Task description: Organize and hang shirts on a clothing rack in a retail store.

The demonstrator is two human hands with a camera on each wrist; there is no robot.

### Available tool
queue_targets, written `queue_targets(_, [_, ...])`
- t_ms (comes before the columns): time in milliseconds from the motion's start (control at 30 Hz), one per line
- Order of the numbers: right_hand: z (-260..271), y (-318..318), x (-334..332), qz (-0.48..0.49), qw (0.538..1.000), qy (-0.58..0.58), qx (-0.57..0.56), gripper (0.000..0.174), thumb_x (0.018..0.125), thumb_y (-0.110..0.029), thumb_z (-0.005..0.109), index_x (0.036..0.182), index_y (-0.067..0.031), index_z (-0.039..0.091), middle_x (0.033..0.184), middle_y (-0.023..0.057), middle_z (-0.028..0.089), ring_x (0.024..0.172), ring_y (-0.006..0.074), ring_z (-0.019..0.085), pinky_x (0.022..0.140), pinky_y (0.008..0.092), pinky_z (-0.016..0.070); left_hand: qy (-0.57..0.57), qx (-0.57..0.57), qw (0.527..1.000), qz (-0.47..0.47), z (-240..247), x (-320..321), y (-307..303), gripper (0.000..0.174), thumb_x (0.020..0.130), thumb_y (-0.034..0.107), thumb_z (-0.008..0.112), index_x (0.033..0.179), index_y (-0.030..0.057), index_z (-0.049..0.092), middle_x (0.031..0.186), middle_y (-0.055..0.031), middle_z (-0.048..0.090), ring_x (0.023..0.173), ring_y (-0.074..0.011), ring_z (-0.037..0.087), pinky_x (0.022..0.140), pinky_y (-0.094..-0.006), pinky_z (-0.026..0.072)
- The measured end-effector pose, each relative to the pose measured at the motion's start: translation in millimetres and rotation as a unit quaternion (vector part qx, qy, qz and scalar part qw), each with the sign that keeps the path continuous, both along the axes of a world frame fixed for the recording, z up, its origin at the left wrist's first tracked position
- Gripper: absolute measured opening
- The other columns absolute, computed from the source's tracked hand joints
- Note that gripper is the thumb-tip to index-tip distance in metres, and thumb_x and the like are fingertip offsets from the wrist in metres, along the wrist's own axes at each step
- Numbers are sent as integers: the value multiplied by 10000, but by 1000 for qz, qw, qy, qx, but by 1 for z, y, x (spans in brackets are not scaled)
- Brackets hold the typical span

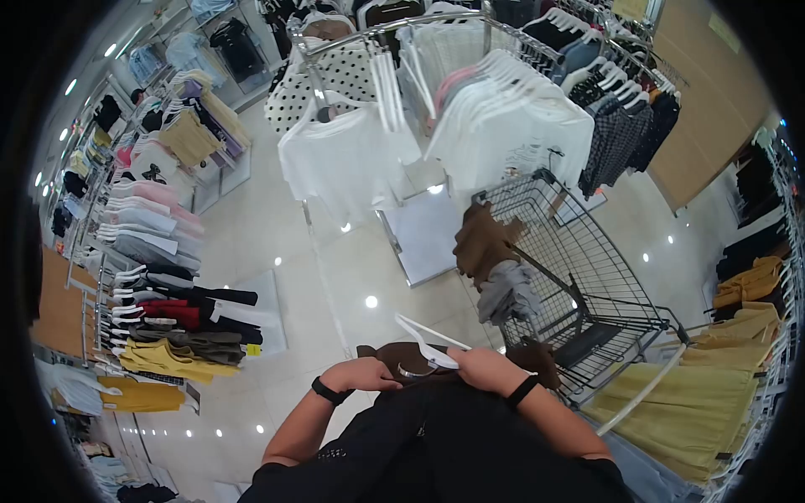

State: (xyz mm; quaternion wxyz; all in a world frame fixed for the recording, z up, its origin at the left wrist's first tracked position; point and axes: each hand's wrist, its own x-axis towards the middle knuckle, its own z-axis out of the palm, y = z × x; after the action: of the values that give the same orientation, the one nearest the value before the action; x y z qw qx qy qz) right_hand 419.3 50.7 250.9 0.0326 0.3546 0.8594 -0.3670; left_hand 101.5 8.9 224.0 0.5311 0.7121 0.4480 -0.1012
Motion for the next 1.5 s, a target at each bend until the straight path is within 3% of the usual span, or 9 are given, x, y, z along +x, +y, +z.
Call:
queue_targets(100, [-29, -3, 54, -75, 996, 7, 39, 163, 942, -131, 552, 1096, -81, 540, 799, 236, 664, 780, 458, 659, 693, 559, 509, 97, -20, 994, -52, 5, 29, 3, 544, 927, 595, 587, 955, 84, 769, 914, -148, 741, 871, -330, 702, 738, -446, 520])
queue_targets(167, [-22, 5, 86, -130, 989, 63, 13, 138, 970, -186, 578, 1056, -81, 553, 808, 254, 654, 806, 464, 654, 689, 554, 498, 221, 176, 959, -19, 22, 45, 4, 489, 906, 579, 622, 937, 116, 776, 882, -117, 739, 911, -326, 687, 758, -448, 522])
queue_targets(367, [-6, 25, 139, -297, 944, 136, -45, 207, 992, -194, 603, 1087, -27, 526, 849, 264, 676, 842, 498, 639, 726, 535, 503, 114, 395, 910, 58, 59, 83, 26, 284, 903, 408, 698, 962, 130, 689, 922, -49, 643, 915, -285, 622, 711, -422, 526])
queue_targets(667, [4, 45, 173, -336, 893, 298, -21, 259, 992, -213, 640, 1079, 28, 676, 812, 41, 706, 723, 127, 659, 678, 294, 527, 75, 522, 849, -47, 161, 149, 34, 151, 802, 235, 760, 868, 161, 647, 736, -13, 466, 733, -199, 546, 627, -345, 491])
queue_targets(833, [45, 73, 137, -357, 716, 562, -208, 267, 1009, -208, 603, 1126, 32, 632, 828, 53, 655, 587, 94, 518, 542, 246, 414, 82, 527, 844, -54, 166, 147, 36, 147, 793, 224, 759, 887, 166, 661, 728, 0, 457, 730, -191, 545, 624, -336, 493])
queue_targets(1000, [82, 93, 80, -318, 541, 690, -362, 674, 1060, -609, 331, 954, -17, 635, 578, -30, 411, 466, 76, 321, 470, 252, 250, 66, 532, 844, -10, 167, 124, 29, 175, 768, 219, 776, 903, 165, 678, 732, 3, 471, 731, -189, 550, 621, -340, 491])
queue_targets(1100, [87, 97, 40, -228, 467, 744, -420, 673, 1051, -622, 336, 889, -32, 619, 566, -34, 403, 444, 88, 305, 458, 268, 248, 68, 538, 840, 14, 168, 103, 25, 199, 744, 212, 794, 902, 160, 684, 739, 3, 480, 731, -194, 553, 620, -343, 492])
queue_targets(1433, [107, 83, -83, -208, 516, 727, -403, 693, 1023, -672, 324, 713, -86, 527, 531, -27, 368, 417, 95, 279, 421, 278, 217, 4, 554, 830, 57, 187, 7, 9, 111, 773, 183, 760, 848, 166, 679, 691, 3, 459, 694, -182, 534, 579, -329, 480])
queue_targets(1500, [123, 88, -83, -192, 465, 762, -408, 663, 1020, -655, 366, 709, -92, 523, 523, -38, 355, 405, 84, 276, 400, 262, 226, -9, 554, 830, 64, 189, -14, 5, 105, 769, 160, 748, 853, 166, 684, 690, 4, 457, 690, -181, 534, 574, -327, 478])
